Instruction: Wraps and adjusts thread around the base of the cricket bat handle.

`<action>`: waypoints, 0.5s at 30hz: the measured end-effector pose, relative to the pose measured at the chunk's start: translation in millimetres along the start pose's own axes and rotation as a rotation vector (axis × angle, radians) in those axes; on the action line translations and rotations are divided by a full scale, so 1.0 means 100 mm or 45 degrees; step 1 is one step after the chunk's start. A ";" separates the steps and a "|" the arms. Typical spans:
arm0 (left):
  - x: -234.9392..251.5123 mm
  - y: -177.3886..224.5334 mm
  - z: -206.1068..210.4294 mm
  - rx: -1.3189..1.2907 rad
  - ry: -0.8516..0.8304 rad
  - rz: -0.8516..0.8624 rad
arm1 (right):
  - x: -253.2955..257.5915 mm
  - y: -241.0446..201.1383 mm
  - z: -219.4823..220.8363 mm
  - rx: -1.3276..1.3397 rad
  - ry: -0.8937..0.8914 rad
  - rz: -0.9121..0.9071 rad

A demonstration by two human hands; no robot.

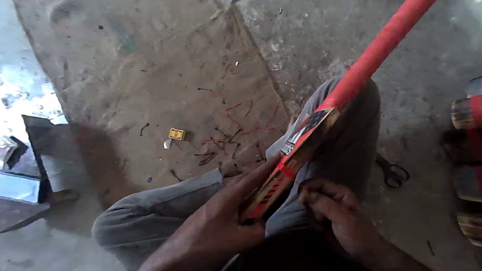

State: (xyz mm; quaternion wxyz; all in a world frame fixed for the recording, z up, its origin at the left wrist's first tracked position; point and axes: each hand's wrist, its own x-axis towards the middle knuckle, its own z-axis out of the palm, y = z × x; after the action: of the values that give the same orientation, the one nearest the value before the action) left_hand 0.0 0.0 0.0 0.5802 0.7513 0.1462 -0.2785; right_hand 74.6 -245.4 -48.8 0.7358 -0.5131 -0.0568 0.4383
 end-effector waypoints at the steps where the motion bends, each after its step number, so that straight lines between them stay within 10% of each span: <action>1: 0.00 -0.02 -0.04 -0.083 -0.069 0.000 | 0.02 -0.01 0.01 0.015 -0.014 0.000; 5: 0.10 -0.19 -0.19 -0.223 -0.202 0.051 | 0.17 0.01 0.07 0.078 0.024 0.065; 10: -0.07 -0.09 0.30 0.966 0.874 0.204 | 0.39 -0.10 0.22 0.034 0.064 0.109; 15: 0.15 -0.48 0.89 1.653 1.077 0.033 | 0.30 -0.01 0.19 -0.003 0.153 0.196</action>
State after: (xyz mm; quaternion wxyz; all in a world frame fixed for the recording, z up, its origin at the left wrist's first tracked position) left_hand -35.9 -72.5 -61.8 -0.0783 0.9849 0.1539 0.0089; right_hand 83.2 -210.9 -50.1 0.7013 -0.5423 0.0264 0.4620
